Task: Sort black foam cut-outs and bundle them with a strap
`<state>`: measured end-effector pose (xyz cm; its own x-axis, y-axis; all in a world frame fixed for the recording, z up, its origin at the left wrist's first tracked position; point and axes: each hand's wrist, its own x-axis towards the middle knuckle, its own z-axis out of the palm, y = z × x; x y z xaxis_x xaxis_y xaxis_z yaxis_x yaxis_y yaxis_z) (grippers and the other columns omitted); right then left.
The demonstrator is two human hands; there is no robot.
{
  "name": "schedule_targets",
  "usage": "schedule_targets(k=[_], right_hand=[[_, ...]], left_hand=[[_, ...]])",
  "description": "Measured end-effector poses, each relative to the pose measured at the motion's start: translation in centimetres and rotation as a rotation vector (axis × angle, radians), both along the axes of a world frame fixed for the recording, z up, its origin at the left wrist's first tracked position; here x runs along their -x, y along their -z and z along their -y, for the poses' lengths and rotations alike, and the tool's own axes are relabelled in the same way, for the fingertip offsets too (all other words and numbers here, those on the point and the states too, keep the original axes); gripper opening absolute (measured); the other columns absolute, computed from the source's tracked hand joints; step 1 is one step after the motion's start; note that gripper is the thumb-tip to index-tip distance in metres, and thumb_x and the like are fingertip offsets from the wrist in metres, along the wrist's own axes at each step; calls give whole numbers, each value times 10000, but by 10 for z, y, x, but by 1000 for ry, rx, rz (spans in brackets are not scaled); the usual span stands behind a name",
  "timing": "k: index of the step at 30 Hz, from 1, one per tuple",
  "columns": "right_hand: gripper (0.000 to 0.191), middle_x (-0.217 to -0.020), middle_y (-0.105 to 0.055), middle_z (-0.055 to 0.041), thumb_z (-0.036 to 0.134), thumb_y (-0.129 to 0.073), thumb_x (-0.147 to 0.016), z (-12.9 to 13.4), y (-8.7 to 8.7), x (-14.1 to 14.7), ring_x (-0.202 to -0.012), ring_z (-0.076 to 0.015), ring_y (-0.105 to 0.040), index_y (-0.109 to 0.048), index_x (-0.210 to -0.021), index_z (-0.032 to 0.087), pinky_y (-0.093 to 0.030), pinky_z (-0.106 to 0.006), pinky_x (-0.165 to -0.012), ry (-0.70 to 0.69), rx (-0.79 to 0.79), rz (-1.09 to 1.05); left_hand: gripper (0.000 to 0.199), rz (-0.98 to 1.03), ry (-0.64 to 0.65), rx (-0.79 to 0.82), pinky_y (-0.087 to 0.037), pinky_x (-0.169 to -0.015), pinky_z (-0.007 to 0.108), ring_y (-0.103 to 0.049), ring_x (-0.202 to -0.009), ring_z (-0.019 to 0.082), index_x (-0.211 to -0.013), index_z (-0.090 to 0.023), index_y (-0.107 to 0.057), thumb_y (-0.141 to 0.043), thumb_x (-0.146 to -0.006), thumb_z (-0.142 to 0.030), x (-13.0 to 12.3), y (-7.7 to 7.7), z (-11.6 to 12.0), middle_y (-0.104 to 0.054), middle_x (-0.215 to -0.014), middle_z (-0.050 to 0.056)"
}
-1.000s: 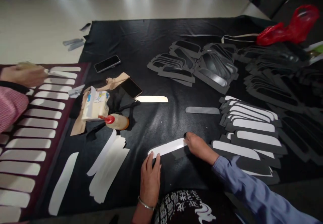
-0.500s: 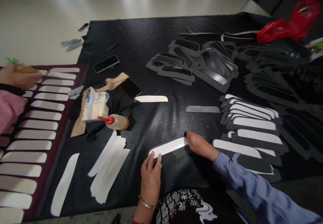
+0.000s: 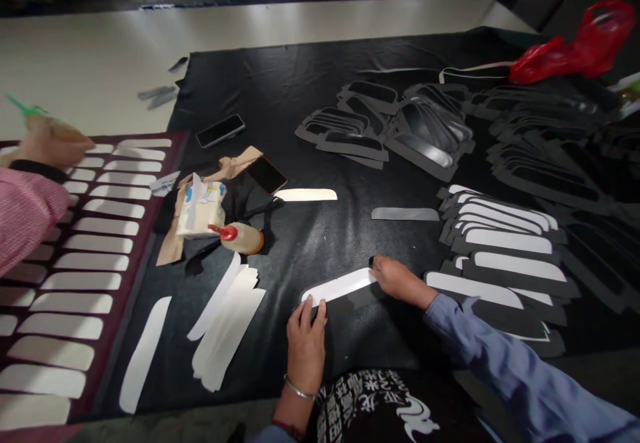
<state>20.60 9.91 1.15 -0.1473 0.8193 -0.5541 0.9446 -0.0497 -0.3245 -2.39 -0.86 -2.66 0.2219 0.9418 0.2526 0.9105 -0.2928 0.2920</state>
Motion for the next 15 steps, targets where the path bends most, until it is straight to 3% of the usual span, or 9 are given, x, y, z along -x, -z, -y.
schedule_targets(k=[5, 9, 12, 15], right_hand=[[78, -793, -612, -64, 210, -491, -826, 4, -5, -3, -715, -163, -555, -546, -823, 154, -349, -242, -623, -7, -120, 42], [202, -950, -567, -135, 158, -385, -857, -5, -12, 14, -908, -225, -508, -543, -977, 116, -359, -303, -759, -4, -349, 134], [295, -1111, -530, -143, 234, -399, -884, -17, -4, 40, -1064, -250, -433, -520, -1137, 142, -324, -354, -881, -141, -643, 78], [384, -1242, -481, -125, 293, -435, -883, -25, 12, 59, -1163, -260, -363, -465, -1253, 191, -254, -409, -964, -322, -738, 29]], left_hand=[[345, -16, -9, 40, -507, -820, 406, -465, -1003, 239, -1146, -217, -565, -534, -809, -149, 0, -5, -1, -531, -1175, 102], [351, -5, -25, 101, -506, -835, 399, -473, -1003, 233, -1135, -225, -572, -552, -795, -139, -2, -10, -3, -541, -1173, 90], [363, -23, -33, 130, -508, -835, 401, -476, -998, 235, -1132, -218, -573, -568, -781, -128, -3, -15, -4, -548, -1169, 96], [380, -49, -45, 151, -509, -835, 401, -480, -999, 237, -1139, -222, -566, -579, -772, -126, -5, -18, -4, -546, -1174, 91]])
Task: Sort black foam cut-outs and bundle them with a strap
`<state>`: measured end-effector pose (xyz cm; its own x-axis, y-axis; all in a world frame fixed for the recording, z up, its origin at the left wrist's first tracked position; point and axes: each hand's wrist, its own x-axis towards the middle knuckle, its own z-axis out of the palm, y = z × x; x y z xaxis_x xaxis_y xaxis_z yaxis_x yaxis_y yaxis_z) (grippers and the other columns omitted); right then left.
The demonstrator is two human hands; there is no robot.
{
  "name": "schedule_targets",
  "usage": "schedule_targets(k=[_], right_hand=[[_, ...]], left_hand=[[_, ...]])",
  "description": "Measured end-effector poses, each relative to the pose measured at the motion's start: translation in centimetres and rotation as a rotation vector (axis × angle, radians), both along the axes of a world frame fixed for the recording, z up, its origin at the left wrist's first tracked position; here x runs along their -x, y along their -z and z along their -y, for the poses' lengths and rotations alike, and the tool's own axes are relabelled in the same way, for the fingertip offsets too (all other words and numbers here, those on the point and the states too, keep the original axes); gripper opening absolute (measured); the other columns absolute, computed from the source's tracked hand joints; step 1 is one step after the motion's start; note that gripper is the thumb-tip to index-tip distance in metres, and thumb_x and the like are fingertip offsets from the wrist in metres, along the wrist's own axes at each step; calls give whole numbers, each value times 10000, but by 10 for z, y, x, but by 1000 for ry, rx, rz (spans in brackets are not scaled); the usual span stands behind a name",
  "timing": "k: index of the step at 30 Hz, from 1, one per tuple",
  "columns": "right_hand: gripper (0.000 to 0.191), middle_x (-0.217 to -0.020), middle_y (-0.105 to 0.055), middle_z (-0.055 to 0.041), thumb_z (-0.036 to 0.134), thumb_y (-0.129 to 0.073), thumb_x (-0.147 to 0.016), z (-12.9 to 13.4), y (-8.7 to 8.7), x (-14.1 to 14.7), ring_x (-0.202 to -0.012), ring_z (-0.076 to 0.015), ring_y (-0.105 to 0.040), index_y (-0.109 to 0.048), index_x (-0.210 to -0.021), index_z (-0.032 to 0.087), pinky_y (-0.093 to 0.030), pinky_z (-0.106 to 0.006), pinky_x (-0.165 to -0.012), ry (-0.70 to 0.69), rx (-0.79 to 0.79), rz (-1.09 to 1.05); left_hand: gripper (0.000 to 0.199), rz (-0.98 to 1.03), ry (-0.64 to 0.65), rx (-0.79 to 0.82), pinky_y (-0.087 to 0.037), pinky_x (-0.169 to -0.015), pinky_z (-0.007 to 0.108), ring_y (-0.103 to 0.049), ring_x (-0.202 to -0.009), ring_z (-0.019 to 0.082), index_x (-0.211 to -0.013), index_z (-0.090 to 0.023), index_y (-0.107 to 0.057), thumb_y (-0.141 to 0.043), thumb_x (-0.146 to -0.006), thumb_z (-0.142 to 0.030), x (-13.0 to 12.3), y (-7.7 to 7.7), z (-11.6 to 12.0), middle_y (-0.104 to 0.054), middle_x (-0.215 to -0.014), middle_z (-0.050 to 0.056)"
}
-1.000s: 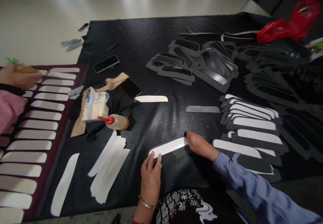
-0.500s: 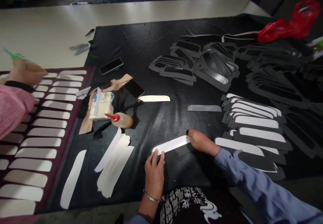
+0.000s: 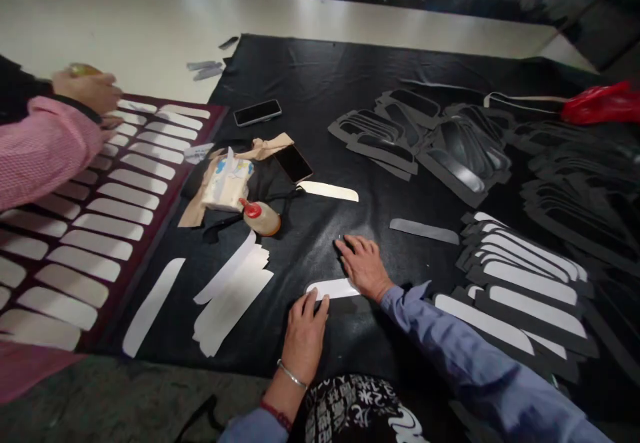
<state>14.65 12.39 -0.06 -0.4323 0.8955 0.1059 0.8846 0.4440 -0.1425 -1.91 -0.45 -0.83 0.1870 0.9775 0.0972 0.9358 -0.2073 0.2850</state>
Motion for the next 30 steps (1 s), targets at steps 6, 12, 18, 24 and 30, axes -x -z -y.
schedule_targets(k=[6, 12, 18, 24, 30], right_hand=[[488, -1325, -426, -128, 335, -456, -874, 1, 8, 22, -1236, -275, -299, -384, -1337, 197, -187, -443, -1019, -55, -7, 20], [497, -1341, -421, -120, 325, -486, -863, 6, 5, 45, -1244, -273, -306, -382, -1339, 223, -179, -457, -1026, -117, 25, 22], [475, -1332, -434, -117, 298, -465, -876, 9, 13, 65, -1228, -271, -333, -379, -1335, 217, -219, -470, -1016, -267, 51, -26], [328, -1155, -532, -127, 204, -355, -902, 3, -2, 11, -1057, -220, -474, -504, -1192, 166, -396, -367, -891, -122, 160, -163], [196, -898, -555, -81, 265, -429, -890, 27, -11, -69, -882, -193, -515, -576, -974, 166, -412, -300, -805, 128, 364, -68]], left_hand=[[389, -11, -20, 37, -498, -855, 401, -479, -1026, 239, -1153, -223, -553, -576, -775, -129, -3, -1, 1, -540, -1184, 88], [380, -3, -35, 61, -492, -853, 394, -482, -1031, 230, -1147, -224, -555, -562, -781, -123, -3, -3, 1, -548, -1170, 91], [364, 56, -60, 64, -489, -857, 401, -479, -1033, 226, -1120, -240, -574, -548, -780, -110, -3, -4, 0, -552, -1164, 77], [381, 192, -80, 32, -484, -878, 417, -470, -1036, 223, -1148, -234, -555, -504, -795, -100, -1, -1, 3, -533, -1185, 83], [389, 173, -66, -11, -472, -886, 418, -458, -1037, 231, -1148, -235, -555, -518, -786, -98, 1, 4, 4, -531, -1178, 76]])
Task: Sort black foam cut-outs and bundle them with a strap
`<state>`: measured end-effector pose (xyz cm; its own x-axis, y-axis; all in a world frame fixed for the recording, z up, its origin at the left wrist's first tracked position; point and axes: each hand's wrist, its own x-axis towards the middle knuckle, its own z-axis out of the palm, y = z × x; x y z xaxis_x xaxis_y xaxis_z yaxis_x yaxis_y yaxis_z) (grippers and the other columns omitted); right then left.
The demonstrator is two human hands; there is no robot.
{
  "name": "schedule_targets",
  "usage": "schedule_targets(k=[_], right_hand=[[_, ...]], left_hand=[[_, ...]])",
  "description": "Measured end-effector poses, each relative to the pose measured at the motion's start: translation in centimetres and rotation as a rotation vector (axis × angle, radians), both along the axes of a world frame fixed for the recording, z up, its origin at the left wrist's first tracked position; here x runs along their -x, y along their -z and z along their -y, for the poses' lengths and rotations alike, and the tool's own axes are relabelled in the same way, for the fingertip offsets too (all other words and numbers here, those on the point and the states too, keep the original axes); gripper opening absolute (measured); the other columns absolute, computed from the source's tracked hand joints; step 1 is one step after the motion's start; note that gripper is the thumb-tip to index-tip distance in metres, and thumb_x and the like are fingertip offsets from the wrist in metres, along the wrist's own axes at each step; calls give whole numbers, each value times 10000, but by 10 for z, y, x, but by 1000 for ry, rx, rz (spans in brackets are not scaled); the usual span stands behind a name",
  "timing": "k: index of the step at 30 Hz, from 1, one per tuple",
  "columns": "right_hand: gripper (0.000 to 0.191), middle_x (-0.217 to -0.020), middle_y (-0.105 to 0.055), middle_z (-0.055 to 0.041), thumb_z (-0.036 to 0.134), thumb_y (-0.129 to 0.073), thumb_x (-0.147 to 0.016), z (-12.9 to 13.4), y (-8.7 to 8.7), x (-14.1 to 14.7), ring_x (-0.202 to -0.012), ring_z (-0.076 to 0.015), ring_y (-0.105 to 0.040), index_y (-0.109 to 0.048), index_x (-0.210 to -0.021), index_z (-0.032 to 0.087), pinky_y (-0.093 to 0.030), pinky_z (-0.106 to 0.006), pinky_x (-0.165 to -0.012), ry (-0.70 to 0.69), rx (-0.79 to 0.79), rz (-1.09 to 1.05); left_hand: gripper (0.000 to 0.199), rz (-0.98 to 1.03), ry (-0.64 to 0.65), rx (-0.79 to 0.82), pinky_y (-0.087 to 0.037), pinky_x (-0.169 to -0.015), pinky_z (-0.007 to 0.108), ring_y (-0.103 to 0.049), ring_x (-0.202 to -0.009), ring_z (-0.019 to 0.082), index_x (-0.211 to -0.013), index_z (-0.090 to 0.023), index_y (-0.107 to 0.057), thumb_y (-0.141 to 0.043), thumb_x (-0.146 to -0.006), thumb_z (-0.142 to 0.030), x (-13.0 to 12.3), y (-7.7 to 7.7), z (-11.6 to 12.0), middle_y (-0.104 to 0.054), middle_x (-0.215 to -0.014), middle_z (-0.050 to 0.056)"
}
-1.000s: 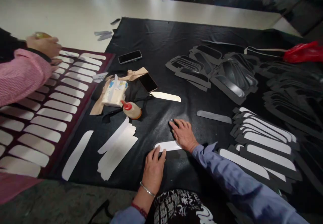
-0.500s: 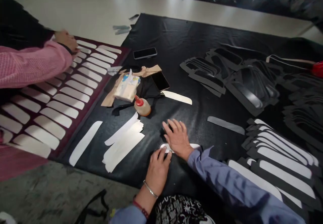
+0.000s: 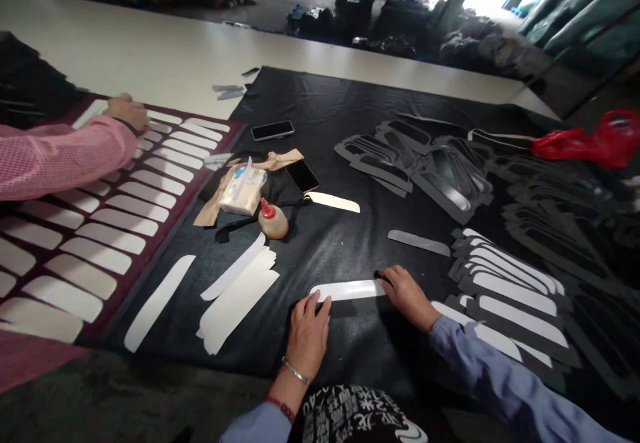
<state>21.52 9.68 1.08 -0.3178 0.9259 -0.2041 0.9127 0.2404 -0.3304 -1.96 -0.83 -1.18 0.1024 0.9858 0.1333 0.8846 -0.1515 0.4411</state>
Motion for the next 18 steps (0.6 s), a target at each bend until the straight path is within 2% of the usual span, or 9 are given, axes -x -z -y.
schedule_targets(k=[3, 7, 13, 16, 18], right_hand=[[121, -881, -549, -68, 244, -499, -848, 8, 5, -2, -854, -184, -508, -557, -914, 160, -401, -280, -771, 66, 72, 10], [56, -857, -558, -61, 211, -543, -801, 5, 7, 7, -826, -177, -511, -541, -823, 159, -381, -265, -734, 126, 80, -6], [84, -756, -569, -21, 190, -552, -769, 3, 4, 6, -688, -135, -531, -529, -846, 166, -364, -222, -617, 209, 124, -71], [92, -755, -572, -17, 193, -549, -775, 5, 1, 5, -689, -129, -536, -534, -864, 170, -371, -220, -630, 210, 126, -116], [28, -746, -566, -21, 195, -551, -769, 6, -1, 4, -727, -142, -534, -536, -782, 176, -374, -234, -663, 193, 117, -137]], left_hand=[[383, -30, 12, -10, -470, -882, 419, -453, -1035, 232, -1145, -238, -557, -517, -790, -101, 0, 3, 0, -523, -1180, 77], [365, -27, 12, -34, -469, -873, 419, -447, -1029, 233, -1122, -225, -569, -518, -786, -90, 0, 4, -1, -523, -1155, 84], [332, 94, 28, -59, -464, -876, 428, -450, -998, 229, -1081, -214, -582, -539, -771, -104, 5, 5, -5, -526, -1109, 82], [330, 197, 18, -77, -458, -879, 444, -459, -1000, 234, -1068, -226, -585, -544, -764, -105, 6, 8, -6, -532, -1090, 81], [328, 245, -2, -92, -460, -876, 455, -475, -1000, 237, -1075, -215, -568, -539, -765, -113, 6, 10, -6, -534, -1077, 86]])
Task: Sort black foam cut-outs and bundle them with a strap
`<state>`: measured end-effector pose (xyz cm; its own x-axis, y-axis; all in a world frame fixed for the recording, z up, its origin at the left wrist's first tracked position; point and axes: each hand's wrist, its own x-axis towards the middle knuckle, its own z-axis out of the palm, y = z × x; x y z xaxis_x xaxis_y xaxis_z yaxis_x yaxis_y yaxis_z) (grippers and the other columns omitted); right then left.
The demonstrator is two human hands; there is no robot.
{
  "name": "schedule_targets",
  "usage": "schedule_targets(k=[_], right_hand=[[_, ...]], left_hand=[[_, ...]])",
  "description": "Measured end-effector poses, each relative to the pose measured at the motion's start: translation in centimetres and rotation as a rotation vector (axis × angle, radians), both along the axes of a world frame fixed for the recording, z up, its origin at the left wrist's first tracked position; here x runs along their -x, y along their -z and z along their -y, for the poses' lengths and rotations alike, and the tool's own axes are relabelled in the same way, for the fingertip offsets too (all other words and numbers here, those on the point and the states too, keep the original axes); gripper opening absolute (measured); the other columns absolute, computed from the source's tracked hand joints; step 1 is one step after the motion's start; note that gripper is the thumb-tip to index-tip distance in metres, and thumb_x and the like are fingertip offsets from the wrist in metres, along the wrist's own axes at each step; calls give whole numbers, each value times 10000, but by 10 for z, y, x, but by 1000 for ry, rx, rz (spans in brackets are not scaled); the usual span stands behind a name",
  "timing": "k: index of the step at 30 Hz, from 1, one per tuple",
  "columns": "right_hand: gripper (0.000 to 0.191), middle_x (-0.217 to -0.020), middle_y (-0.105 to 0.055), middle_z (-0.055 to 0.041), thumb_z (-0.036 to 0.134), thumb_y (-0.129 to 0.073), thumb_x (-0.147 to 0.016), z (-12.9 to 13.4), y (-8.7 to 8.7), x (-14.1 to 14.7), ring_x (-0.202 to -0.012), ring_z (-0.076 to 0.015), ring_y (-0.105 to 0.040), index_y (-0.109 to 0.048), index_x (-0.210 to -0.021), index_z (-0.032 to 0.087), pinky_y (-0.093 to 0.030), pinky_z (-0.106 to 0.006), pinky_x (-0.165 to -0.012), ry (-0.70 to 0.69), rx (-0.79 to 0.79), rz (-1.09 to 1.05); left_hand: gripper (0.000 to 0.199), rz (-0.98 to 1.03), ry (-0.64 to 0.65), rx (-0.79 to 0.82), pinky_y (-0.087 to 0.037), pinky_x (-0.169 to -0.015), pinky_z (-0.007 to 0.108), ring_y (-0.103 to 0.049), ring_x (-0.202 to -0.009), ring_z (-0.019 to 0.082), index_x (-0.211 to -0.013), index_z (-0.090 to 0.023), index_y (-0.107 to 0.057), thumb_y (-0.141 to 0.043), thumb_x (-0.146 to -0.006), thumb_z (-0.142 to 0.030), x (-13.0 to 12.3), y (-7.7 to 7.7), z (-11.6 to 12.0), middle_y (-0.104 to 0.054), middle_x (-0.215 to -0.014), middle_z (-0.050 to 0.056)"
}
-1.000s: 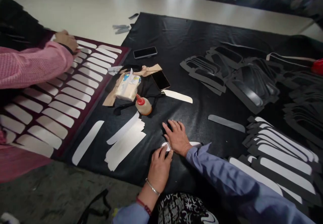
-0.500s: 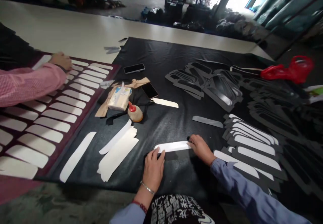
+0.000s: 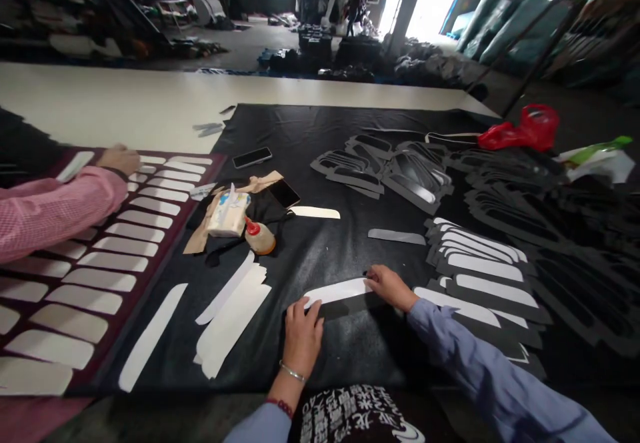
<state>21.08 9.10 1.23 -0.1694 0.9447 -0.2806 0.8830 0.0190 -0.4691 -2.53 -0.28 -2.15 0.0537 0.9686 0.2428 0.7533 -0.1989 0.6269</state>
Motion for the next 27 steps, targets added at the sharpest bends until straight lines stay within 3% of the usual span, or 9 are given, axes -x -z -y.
schedule_targets(k=[3, 9, 14, 17, 19, 21, 23, 27], right_hand=[[76, -730, -551, -16, 186, -525, -769, 3, -2, -1, -739, -149, -528, -494, -700, 186, -376, -248, -681, -13, -14, -35], [82, -726, -536, 10, 188, -438, -813, 15, -8, -2, -685, -132, -517, -399, -745, 213, -395, -237, -641, -45, -33, -147], [71, -749, -540, 0, 234, -390, -861, 19, -40, 0, -698, -140, -516, -421, -801, 212, -411, -257, -657, -105, -104, -234], [131, -888, -586, -47, 238, -365, -895, 23, -62, -2, -853, -162, -532, -492, -885, 207, -406, -305, -779, -263, -253, -233], [154, -984, -595, -61, 226, -384, -898, 30, -68, -8, -978, -183, -508, -537, -914, 216, -368, -350, -869, -401, -312, -164], [149, -1003, -599, -63, 219, -421, -887, 41, -64, -16, -1012, -198, -498, -561, -935, 222, -362, -368, -881, -468, -285, -91], [145, -967, -601, -67, 226, -436, -885, 52, -53, -22, -962, -201, -516, -569, -944, 214, -390, -357, -837, -447, -219, -50], [186, -863, -600, -61, 251, -396, -913, 60, -33, -20, -828, -188, -533, -573, -902, 195, -422, -326, -754, -353, -166, -35]], left_hand=[[308, 55, -41, -11, -477, -867, 434, -512, -999, 221, -1104, -174, -506, -505, -796, -155, 4, 2, -1, -528, -1065, 97], [339, 112, -119, -1, -531, -734, 371, -578, -929, 205, -1130, -142, -484, -499, -810, -256, 26, 3, -12, -578, -1042, 121], [147, 105, -59, -9, -532, -664, 307, -606, -737, 161, -893, -201, -615, -517, -796, -251, 32, -13, -28, -645, -777, 17], [155, 101, -56, -53, -513, -769, 348, -587, -845, 173, -888, -207, -616, -478, -825, -238, 35, -25, -29, -635, -870, 39], [194, 45, -18, -120, -469, -872, 397, -546, -976, 193, -932, -220, -612, -455, -825, -181, 40, -26, -23, -608, -993, 60], [257, -59, 19, -186, -454, -896, 413, -516, -1030, 201, -957, -227, -597, -430, -807, -104, 46, -21, -10, -577, -1059, 67], [267, -143, 5, -211, -470, -863, 405, -516, -1016, 202, -966, -217, -566, -420, -798, -71, 50, -14, 8, -558, -1062, 76], [58, -98, -117, -140, -494, -766, 362, -546, -882, 187, -843, -202, -492, -489, -815, -151, 44, -10, 41, -550, -908, 61]])
